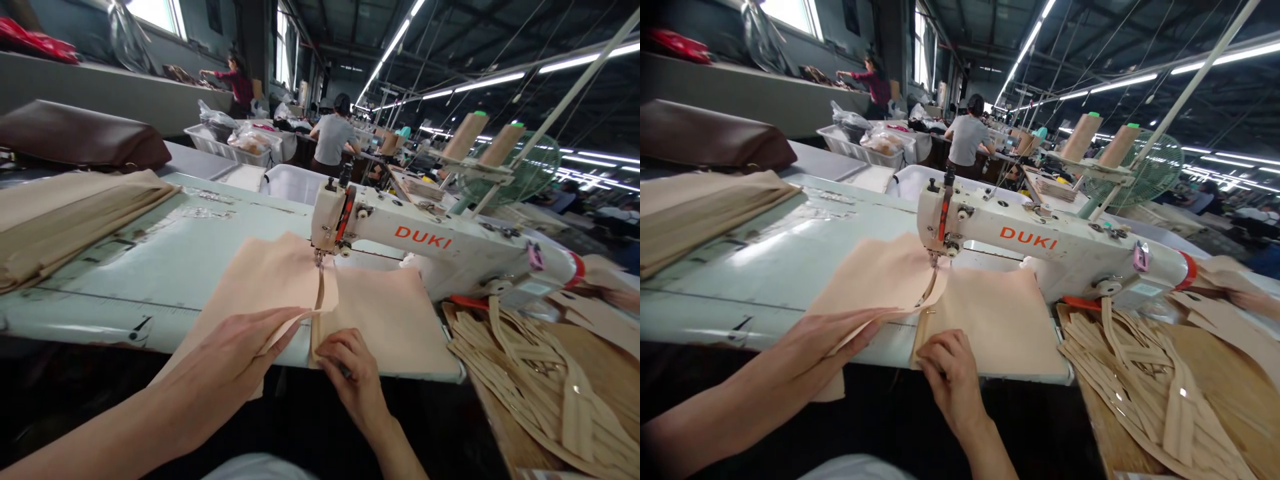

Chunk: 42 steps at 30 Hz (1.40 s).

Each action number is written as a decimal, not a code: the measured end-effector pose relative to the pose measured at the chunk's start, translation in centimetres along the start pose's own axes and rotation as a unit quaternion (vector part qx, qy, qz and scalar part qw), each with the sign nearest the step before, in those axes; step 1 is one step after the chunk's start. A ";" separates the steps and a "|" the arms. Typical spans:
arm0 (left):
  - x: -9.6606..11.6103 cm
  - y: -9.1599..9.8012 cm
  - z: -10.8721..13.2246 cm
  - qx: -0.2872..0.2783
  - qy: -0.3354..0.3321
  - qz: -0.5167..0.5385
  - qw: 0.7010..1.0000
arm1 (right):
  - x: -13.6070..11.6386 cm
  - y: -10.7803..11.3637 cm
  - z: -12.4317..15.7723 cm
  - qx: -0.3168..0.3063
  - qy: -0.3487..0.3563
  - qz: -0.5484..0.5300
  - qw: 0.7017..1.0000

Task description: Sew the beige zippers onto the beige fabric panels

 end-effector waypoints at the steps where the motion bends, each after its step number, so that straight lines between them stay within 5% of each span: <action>1: 0.0 -0.1 0.1 0.002 -0.001 -0.001 1.000 | 0.0 0.2 0.1 0.010 0.003 -0.013 1.000; 12: 0.2 -1.0 0.7 0.009 -0.038 -0.074 0.997 | -1.2 0.0 0.0 -0.012 0.053 0.019 0.998; 18: -0.5 -5.7 3.4 0.061 -0.234 -0.204 0.949 | -1.9 -0.4 0.5 -0.031 0.095 0.046 0.994; 25: -1.2 -8.4 4.1 0.109 -0.276 -0.288 0.911 | -1.4 -0.5 1.0 -0.017 0.102 0.046 0.994; 31: -1.8 -9.1 3.5 0.078 -0.261 -0.299 0.914 | -1.5 -0.6 1.1 -0.019 0.098 0.053 0.994; 36: 0.0 -8.4 3.3 0.083 -0.259 -0.304 0.913 | -2.1 0.8 0.4 -0.026 0.057 0.040 0.997; 39: 0.4 -7.7 2.5 0.037 -0.215 -0.272 0.937 | -1.2 2.8 -1.1 0.020 -0.008 0.062 0.998; 42: -1.0 -8.1 2.0 -0.012 -0.189 -0.274 0.943 | -0.7 1.6 -2.7 -0.032 -0.006 0.137 0.990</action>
Point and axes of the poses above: each hand's wrist, its own z-axis away from the middle knuckle, its own y-axis out of the back of the hand, x = y × z, the point moved 10 cm from there along -z, towards the middle knuckle, and after that the axes turned 8 degrees about y, right-handed, at the moved point
